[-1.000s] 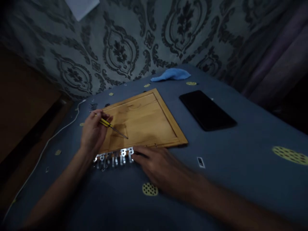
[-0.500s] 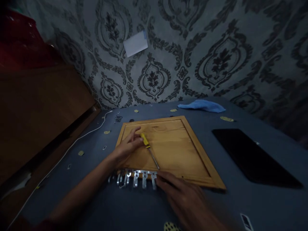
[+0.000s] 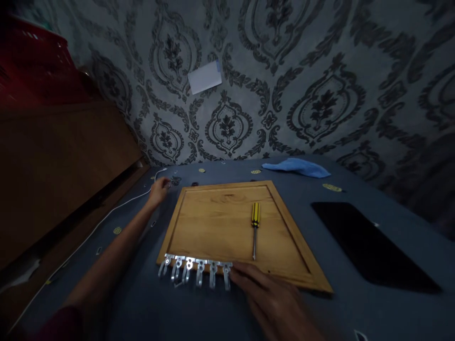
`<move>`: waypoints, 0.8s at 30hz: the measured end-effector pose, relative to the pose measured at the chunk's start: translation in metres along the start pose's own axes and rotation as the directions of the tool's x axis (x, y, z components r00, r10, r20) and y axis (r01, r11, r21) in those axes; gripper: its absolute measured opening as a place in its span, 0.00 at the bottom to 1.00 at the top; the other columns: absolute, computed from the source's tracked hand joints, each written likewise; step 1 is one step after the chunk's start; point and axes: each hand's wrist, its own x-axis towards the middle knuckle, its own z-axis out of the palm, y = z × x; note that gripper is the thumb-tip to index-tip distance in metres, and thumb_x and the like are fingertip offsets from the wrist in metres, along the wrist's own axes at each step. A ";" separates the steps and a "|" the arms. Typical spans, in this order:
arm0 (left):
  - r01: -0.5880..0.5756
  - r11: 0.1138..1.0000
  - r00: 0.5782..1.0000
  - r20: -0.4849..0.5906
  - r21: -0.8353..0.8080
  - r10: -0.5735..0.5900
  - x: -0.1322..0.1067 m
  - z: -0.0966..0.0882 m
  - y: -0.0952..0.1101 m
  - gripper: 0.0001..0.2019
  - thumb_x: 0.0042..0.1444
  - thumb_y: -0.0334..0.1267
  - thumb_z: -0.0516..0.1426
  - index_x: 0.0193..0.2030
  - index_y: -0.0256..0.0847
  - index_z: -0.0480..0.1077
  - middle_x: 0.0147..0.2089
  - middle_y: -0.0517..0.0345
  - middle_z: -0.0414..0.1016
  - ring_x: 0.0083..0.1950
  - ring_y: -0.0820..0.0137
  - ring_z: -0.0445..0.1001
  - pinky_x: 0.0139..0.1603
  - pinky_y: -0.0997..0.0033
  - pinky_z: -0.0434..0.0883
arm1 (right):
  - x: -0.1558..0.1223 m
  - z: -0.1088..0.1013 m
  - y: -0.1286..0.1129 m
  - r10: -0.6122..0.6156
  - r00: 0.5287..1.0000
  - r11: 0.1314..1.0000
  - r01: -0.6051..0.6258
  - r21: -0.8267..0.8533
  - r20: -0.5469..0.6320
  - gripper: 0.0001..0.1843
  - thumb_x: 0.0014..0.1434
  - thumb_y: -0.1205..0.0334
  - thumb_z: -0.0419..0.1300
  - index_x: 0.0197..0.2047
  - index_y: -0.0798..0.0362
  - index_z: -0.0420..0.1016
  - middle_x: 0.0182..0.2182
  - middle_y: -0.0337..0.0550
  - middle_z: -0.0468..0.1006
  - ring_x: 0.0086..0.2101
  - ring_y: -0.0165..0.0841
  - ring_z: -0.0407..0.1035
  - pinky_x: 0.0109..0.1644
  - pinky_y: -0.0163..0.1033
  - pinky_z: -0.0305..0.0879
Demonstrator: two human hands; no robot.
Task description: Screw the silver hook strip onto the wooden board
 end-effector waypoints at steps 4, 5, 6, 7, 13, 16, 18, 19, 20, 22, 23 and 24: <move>0.041 0.986 0.999 0.003 0.160 -0.042 0.021 -0.002 -0.029 0.19 0.68 0.45 0.59 0.60 0.38 0.70 0.60 0.46 0.73 0.56 0.60 0.76 0.56 0.51 0.77 | -0.004 0.004 0.006 -0.023 0.999 1.000 0.023 -0.001 -0.034 0.29 0.66 0.74 0.52 0.63 0.42 0.77 0.55 0.45 0.82 0.49 0.38 0.81 0.49 0.39 0.81; 0.037 0.981 0.999 0.015 0.193 -0.041 0.023 0.001 -0.034 0.19 0.68 0.45 0.59 0.60 0.38 0.70 0.60 0.46 0.73 0.56 0.60 0.76 0.56 0.51 0.77 | -0.006 0.006 0.007 -0.020 0.999 1.000 0.020 -0.001 -0.044 0.29 0.66 0.74 0.52 0.63 0.42 0.77 0.56 0.45 0.82 0.49 0.38 0.81 0.50 0.39 0.81; 0.031 0.974 0.999 0.029 0.223 -0.039 0.025 0.003 -0.038 0.19 0.68 0.45 0.59 0.60 0.38 0.70 0.60 0.46 0.73 0.56 0.60 0.76 0.56 0.51 0.77 | -0.008 0.008 0.009 -0.013 0.999 1.000 0.013 0.001 -0.049 0.29 0.66 0.74 0.52 0.64 0.42 0.77 0.56 0.45 0.82 0.50 0.38 0.81 0.50 0.40 0.81; 0.024 0.968 0.998 0.044 0.251 -0.036 0.026 0.007 -0.042 0.18 0.68 0.45 0.59 0.60 0.38 0.70 0.60 0.46 0.73 0.56 0.60 0.76 0.56 0.51 0.77 | -0.009 0.010 0.010 -0.008 0.999 1.000 0.008 0.004 -0.045 0.30 0.66 0.74 0.52 0.64 0.42 0.76 0.56 0.45 0.82 0.50 0.39 0.81 0.49 0.40 0.81; -0.001 0.925 0.993 0.107 0.379 -0.043 0.038 0.017 -0.054 0.18 0.68 0.45 0.60 0.60 0.39 0.70 0.60 0.47 0.73 0.56 0.60 0.76 0.56 0.52 0.77 | -0.009 0.007 0.011 0.009 1.000 1.000 -0.009 0.021 0.013 0.33 0.64 0.75 0.53 0.66 0.38 0.74 0.56 0.44 0.82 0.50 0.39 0.81 0.50 0.41 0.82; -0.020 0.909 0.989 0.139 0.417 -0.042 0.044 0.013 -0.057 0.18 0.68 0.45 0.60 0.60 0.38 0.70 0.60 0.47 0.73 0.56 0.60 0.76 0.56 0.52 0.77 | -0.008 0.004 0.008 -0.001 1.000 1.000 0.000 0.024 0.025 0.33 0.64 0.75 0.53 0.67 0.39 0.74 0.57 0.44 0.81 0.50 0.39 0.81 0.50 0.41 0.81; -0.040 0.899 0.985 0.166 0.436 -0.037 0.046 0.008 -0.060 0.19 0.68 0.45 0.60 0.60 0.38 0.70 0.59 0.47 0.73 0.56 0.60 0.76 0.55 0.52 0.77 | -0.007 0.003 0.007 0.011 1.000 1.000 -0.011 0.021 0.023 0.32 0.65 0.75 0.52 0.66 0.40 0.74 0.57 0.44 0.81 0.50 0.39 0.80 0.50 0.42 0.81; -0.050 0.894 0.983 0.179 0.444 -0.034 0.047 0.006 -0.062 0.19 0.68 0.45 0.60 0.60 0.38 0.70 0.59 0.47 0.73 0.56 0.60 0.76 0.55 0.52 0.77 | -0.007 0.003 0.007 0.013 1.000 1.000 -0.013 0.018 0.022 0.31 0.65 0.75 0.52 0.66 0.40 0.74 0.57 0.44 0.81 0.50 0.39 0.80 0.50 0.42 0.81; -0.059 0.890 0.981 0.192 0.452 -0.032 0.048 0.004 -0.063 0.19 0.68 0.45 0.60 0.60 0.38 0.70 0.59 0.47 0.73 0.56 0.60 0.76 0.55 0.52 0.77 | -0.006 0.002 0.007 0.009 1.000 1.000 -0.009 0.016 0.023 0.31 0.65 0.74 0.52 0.65 0.41 0.75 0.57 0.44 0.81 0.51 0.38 0.80 0.50 0.41 0.81; -0.078 0.882 0.976 0.215 0.464 -0.027 0.048 0.001 -0.066 0.19 0.68 0.45 0.60 0.60 0.38 0.70 0.59 0.47 0.73 0.56 0.60 0.76 0.55 0.52 0.77 | -0.005 0.002 0.007 -0.014 1.000 1.000 0.014 0.012 0.027 0.29 0.66 0.74 0.51 0.65 0.43 0.76 0.57 0.45 0.81 0.51 0.37 0.80 0.50 0.40 0.80; -0.086 0.879 0.974 0.224 0.469 -0.024 0.048 -0.001 -0.068 0.19 0.68 0.45 0.60 0.60 0.38 0.70 0.59 0.47 0.73 0.56 0.60 0.76 0.55 0.52 0.78 | -0.004 0.001 0.007 -0.025 0.999 1.000 0.025 0.011 0.030 0.28 0.66 0.74 0.51 0.64 0.44 0.76 0.57 0.45 0.81 0.51 0.37 0.80 0.50 0.39 0.80; -0.094 0.876 0.972 0.232 0.473 -0.021 0.048 -0.003 -0.069 0.19 0.68 0.45 0.60 0.60 0.38 0.70 0.59 0.47 0.73 0.56 0.60 0.76 0.55 0.52 0.78 | -0.003 0.001 0.008 -0.034 0.999 0.999 0.034 0.012 0.030 0.28 0.66 0.74 0.51 0.64 0.45 0.77 0.57 0.45 0.81 0.50 0.36 0.80 0.50 0.38 0.80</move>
